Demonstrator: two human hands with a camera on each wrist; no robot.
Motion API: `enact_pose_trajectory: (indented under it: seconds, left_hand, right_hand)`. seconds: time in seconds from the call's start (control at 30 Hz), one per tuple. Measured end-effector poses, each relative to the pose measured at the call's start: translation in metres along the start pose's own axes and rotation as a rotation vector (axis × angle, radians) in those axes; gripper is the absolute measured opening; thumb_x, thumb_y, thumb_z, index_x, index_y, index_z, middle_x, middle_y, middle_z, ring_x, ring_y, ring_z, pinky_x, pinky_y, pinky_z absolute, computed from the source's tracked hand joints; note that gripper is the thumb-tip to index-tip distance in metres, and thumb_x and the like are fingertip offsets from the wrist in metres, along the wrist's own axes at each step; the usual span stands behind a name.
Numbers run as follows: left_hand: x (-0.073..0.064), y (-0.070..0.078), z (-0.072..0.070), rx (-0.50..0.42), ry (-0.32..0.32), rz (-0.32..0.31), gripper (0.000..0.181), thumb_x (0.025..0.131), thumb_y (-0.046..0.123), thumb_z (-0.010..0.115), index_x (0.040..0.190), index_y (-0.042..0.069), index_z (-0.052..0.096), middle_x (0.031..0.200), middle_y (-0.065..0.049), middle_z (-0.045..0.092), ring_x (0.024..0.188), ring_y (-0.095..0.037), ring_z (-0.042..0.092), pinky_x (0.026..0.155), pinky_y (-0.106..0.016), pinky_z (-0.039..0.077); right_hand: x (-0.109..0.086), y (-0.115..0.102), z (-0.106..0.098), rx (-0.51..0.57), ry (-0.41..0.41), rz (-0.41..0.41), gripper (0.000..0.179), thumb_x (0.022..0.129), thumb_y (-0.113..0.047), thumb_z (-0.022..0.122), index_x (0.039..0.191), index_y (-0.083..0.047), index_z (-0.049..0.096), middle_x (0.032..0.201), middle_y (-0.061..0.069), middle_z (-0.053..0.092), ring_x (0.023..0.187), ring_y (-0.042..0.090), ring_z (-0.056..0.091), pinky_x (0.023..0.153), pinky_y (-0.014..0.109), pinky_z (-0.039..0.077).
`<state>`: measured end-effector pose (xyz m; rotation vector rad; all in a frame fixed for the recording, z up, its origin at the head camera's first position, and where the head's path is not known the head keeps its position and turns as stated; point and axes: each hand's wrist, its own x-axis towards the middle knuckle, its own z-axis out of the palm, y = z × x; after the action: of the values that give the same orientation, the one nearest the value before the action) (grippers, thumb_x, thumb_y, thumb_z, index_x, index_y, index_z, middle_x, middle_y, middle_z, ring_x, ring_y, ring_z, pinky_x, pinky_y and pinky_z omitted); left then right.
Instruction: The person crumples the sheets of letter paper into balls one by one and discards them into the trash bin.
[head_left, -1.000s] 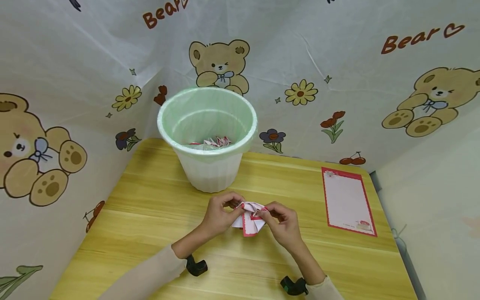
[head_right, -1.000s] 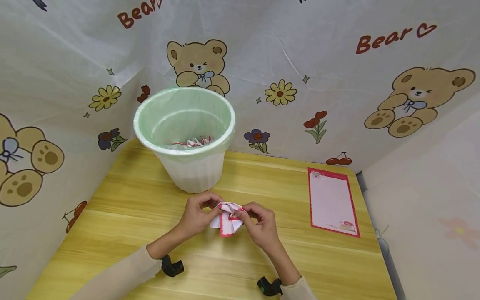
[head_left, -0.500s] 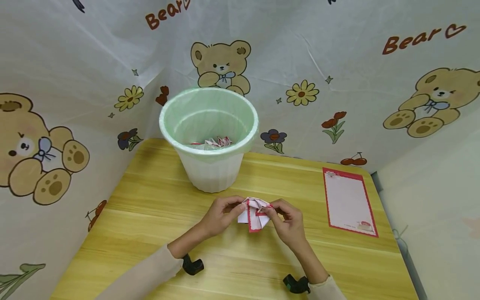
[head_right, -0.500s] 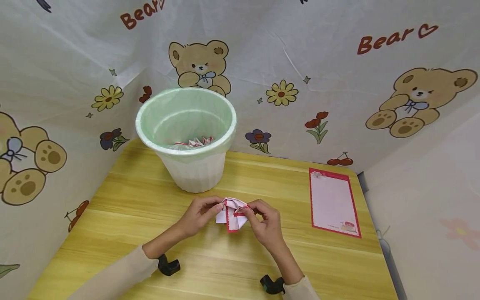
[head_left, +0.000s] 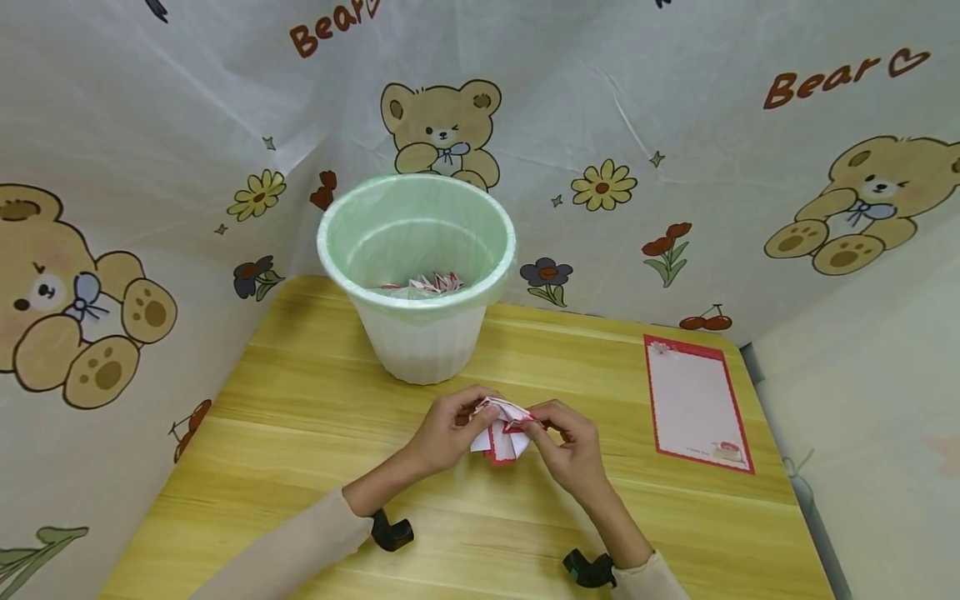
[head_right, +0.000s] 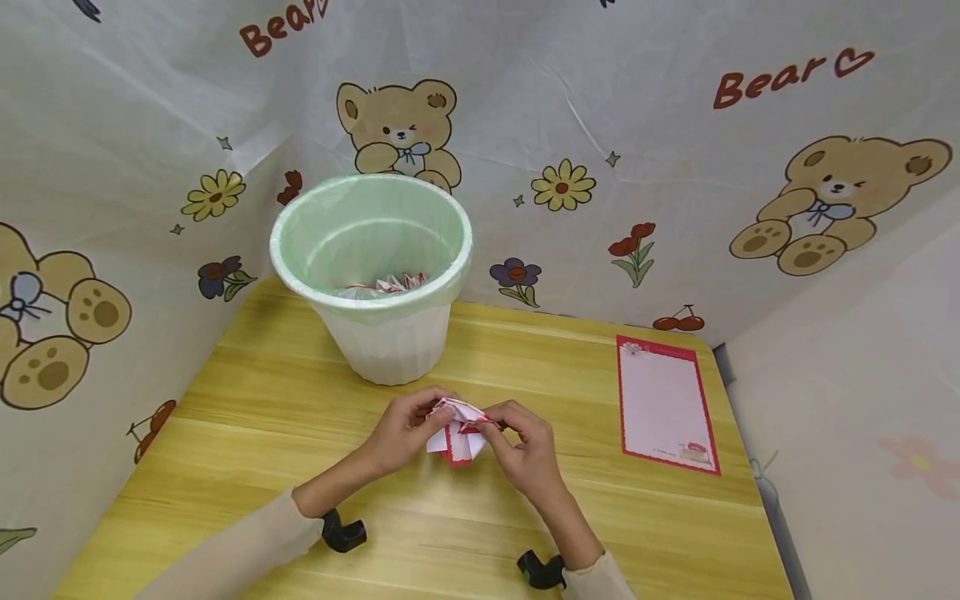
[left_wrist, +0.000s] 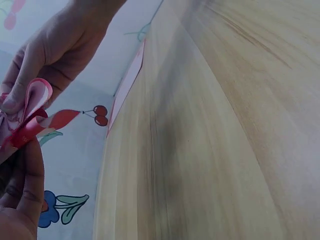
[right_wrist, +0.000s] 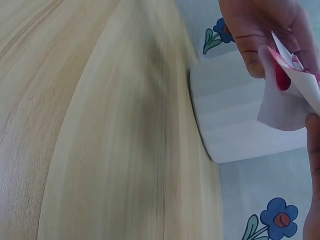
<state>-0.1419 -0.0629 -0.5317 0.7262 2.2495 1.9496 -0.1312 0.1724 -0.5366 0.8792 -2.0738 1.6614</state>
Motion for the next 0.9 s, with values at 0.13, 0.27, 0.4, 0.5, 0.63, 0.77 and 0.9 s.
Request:
enact_pose_trajectory:
  seconds: [0.13, 0.27, 0.4, 0.5, 0.63, 0.77, 0.9]
  left_hand:
    - [0.001, 0.001, 0.0, 0.031, 0.017, 0.047, 0.014, 0.111, 0.014, 0.061, 0.119, 0.013, 0.072, 0.11, -0.01, 0.078, 0.084, -0.005, 0.069, 0.066, -0.023, 0.061]
    - [0.002, 0.003, 0.0, 0.056, 0.035, 0.083, 0.01, 0.11, 0.015, 0.062, 0.111, 0.014, 0.072, 0.105, -0.008, 0.078, 0.081, -0.005, 0.067, 0.064, -0.023, 0.06]
    - [0.002, 0.004, -0.002, 0.059, 0.042, 0.082, 0.01, 0.11, 0.016, 0.063, 0.11, 0.015, 0.073, 0.104, -0.006, 0.078, 0.079, -0.005, 0.065, 0.063, -0.021, 0.057]
    - [0.001, 0.004, -0.003, 0.046, 0.051, 0.064, 0.01, 0.11, 0.018, 0.064, 0.112, 0.015, 0.073, 0.105, -0.006, 0.078, 0.079, -0.005, 0.066, 0.063, -0.022, 0.058]
    - [0.001, 0.004, -0.006, 0.031, 0.067, 0.05, 0.009, 0.109, 0.018, 0.066, 0.112, 0.016, 0.073, 0.105, -0.005, 0.078, 0.078, -0.005, 0.067, 0.062, -0.022, 0.058]
    - [0.002, 0.004, -0.008, 0.017, 0.077, 0.052, 0.009, 0.108, 0.016, 0.066, 0.114, 0.015, 0.074, 0.102, -0.008, 0.078, 0.074, -0.006, 0.064, 0.06, -0.02, 0.054]
    - [0.003, 0.003, -0.01, 0.014, 0.09, 0.055, 0.01, 0.108, 0.014, 0.067, 0.115, 0.013, 0.074, 0.097, -0.011, 0.078, 0.07, -0.004, 0.059, 0.058, -0.018, 0.05]
  right_hand:
    - [0.001, -0.001, 0.002, -0.004, -0.021, 0.012, 0.031, 0.088, 0.021, 0.073, 0.101, -0.007, 0.079, 0.091, 0.012, 0.077, 0.084, 0.007, 0.071, 0.074, 0.015, 0.06]
    - [0.001, -0.002, 0.004, 0.012, -0.024, 0.028, 0.03, 0.088, 0.021, 0.074, 0.1, -0.006, 0.078, 0.091, 0.012, 0.076, 0.084, 0.007, 0.07, 0.074, 0.016, 0.06]
    - [0.0, -0.003, 0.004, 0.019, -0.014, 0.051, 0.027, 0.089, 0.017, 0.075, 0.103, -0.006, 0.079, 0.09, 0.014, 0.075, 0.084, 0.007, 0.07, 0.074, 0.016, 0.06]
    - [-0.002, -0.004, 0.002, 0.034, -0.036, 0.088, 0.032, 0.087, 0.014, 0.08, 0.112, -0.006, 0.078, 0.095, 0.014, 0.075, 0.089, 0.008, 0.072, 0.08, 0.017, 0.062]
    - [-0.006, -0.004, -0.001, 0.082, -0.091, 0.116, 0.049, 0.082, 0.015, 0.084, 0.126, -0.004, 0.074, 0.11, 0.014, 0.074, 0.1, 0.011, 0.073, 0.09, 0.021, 0.064]
    - [-0.009, -0.004, -0.005, 0.115, -0.137, 0.146, 0.059, 0.082, 0.015, 0.084, 0.136, -0.002, 0.069, 0.123, 0.014, 0.073, 0.109, 0.01, 0.073, 0.095, 0.022, 0.063]
    - [-0.012, -0.005, -0.008, 0.1, -0.194, 0.169, 0.074, 0.08, 0.011, 0.089, 0.147, -0.003, 0.061, 0.135, 0.011, 0.069, 0.116, 0.01, 0.07, 0.099, 0.022, 0.061]
